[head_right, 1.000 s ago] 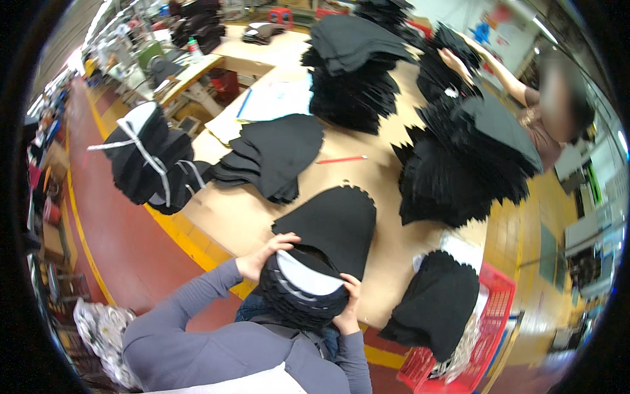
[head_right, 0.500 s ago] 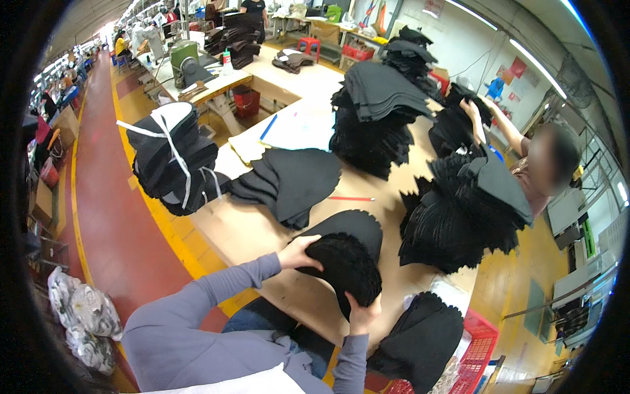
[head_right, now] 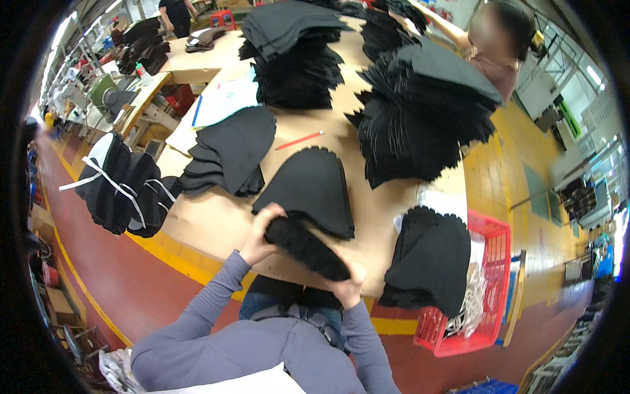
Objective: The person repeatedly picks up black fabric pieces from a table, aligns them into neat stacks, and occasionally ties bundles with white straps. The person also moves stacks between the table and a red basket while other workers are visible in the background.
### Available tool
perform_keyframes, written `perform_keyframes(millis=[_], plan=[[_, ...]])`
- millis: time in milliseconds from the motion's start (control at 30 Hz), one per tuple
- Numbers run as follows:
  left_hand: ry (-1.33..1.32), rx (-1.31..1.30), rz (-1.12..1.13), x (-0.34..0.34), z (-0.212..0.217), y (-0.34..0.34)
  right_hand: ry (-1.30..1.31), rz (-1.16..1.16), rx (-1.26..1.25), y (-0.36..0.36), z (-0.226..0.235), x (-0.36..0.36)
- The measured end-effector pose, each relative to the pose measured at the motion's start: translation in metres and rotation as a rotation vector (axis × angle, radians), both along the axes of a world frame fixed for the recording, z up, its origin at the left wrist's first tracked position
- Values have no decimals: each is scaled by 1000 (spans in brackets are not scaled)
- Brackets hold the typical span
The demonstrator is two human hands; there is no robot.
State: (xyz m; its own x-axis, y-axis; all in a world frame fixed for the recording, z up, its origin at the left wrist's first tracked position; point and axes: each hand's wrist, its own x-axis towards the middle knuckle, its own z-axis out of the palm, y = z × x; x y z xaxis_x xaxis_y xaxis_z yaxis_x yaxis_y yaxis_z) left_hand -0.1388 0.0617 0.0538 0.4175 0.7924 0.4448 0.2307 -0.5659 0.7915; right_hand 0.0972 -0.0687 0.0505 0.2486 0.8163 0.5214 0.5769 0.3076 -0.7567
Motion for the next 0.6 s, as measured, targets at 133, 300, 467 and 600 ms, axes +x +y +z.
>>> perform_keyframes(millis=[133, 300, 467, 600], plan=[[-708, -322, 678, 30, 6, -77, 726, -41, 40, -17, -21, -15], [-1046, -738, 26, 32, 9, -90, 1492, -63, -235, -2, -32, -28], [-307, -311, 52, 9, 22, -54, 1084, 129, 148, 14, -4, 2], [66, 7, 107, 14, 32, -57, 499, 283, -180, 10, 10, 9]])
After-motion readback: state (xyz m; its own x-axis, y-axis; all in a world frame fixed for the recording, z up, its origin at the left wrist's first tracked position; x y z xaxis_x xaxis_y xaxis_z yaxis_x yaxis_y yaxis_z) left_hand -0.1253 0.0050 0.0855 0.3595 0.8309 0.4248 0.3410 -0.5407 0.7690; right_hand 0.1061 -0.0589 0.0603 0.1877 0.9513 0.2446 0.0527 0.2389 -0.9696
